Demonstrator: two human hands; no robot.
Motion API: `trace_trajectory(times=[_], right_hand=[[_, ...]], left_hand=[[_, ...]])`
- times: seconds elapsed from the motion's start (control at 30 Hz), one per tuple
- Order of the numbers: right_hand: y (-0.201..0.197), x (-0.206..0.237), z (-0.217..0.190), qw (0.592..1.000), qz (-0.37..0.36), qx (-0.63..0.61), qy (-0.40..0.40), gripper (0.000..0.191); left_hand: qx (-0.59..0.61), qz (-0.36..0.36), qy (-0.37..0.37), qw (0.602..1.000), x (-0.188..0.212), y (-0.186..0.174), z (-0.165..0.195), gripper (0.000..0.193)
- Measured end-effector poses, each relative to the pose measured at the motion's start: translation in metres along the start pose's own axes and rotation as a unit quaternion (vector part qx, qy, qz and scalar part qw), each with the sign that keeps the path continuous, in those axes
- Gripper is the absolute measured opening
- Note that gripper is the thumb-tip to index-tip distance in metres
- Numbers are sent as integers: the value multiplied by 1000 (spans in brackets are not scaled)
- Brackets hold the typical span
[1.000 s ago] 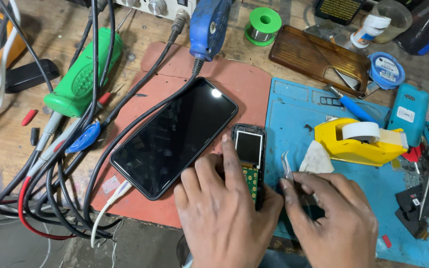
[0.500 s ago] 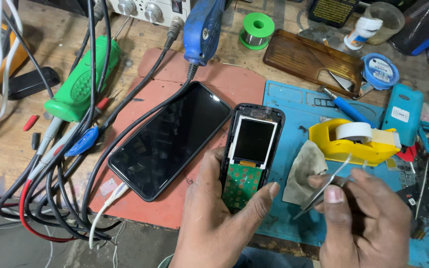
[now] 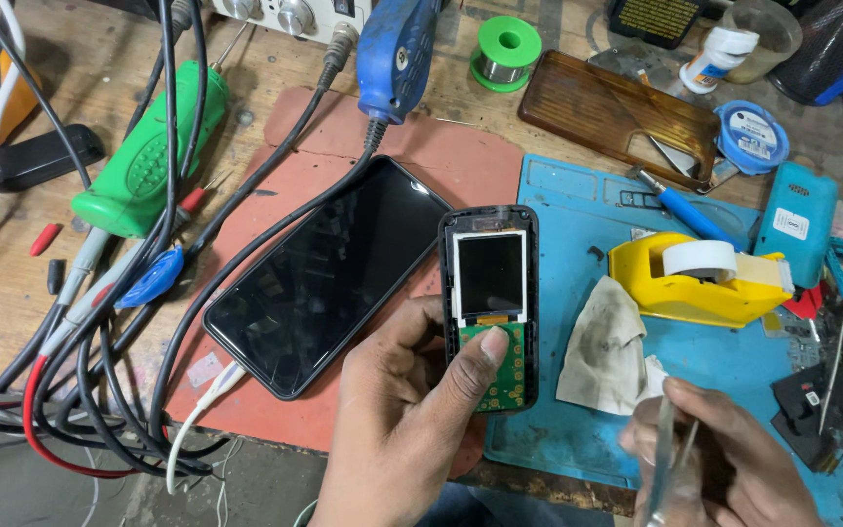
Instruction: The person uses tweezers to press and test contacts on the exposed circuit board of a disassembled mobile phone. The phone screen lights up and displays icons during testing. The person repeatedly touches different contact points and briefly wipes the board with a cloth.
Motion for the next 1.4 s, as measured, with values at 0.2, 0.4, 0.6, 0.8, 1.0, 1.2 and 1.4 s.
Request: trace_trajectory(times=[0.2,0.4,0.6,0.8,1.0,1.2,1.4], right_hand=[[-25,15,67,959,128,-213,135,31],[4,50,30,934,229,-272,-38,22],[25,4,-42,986,78,-144,21,26],[36,29,-12,985,126,-25,112,28],[43,39,-5,979,120,163,-29,34],[49,24,-30,967,77,240,-46,33],[59,17,-48,962,90,238,-98,34]], left_hand=[[-26,8,10,1000,-3,2,6,28],[-34,-4,26,999,-4,3,9,29],[-32,-22,41,998,-3,5,8,26],[-46,-47,25,998,-2,7,7,25],[-47,-60,13,997,-2,7,7,25],[-10,-69,16,997,-3,8,7,29],[-21,-67,9,998,-4,8,8,29]])
Point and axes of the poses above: each hand's wrist, its own x-axis away from the middle knuckle, its own y-axis out of the palm, z = x × y, the point moved 6 cm from there along -x, towards the middle knuckle, and after that the axes turned 14 degrees about y, right-handed, at the moved point
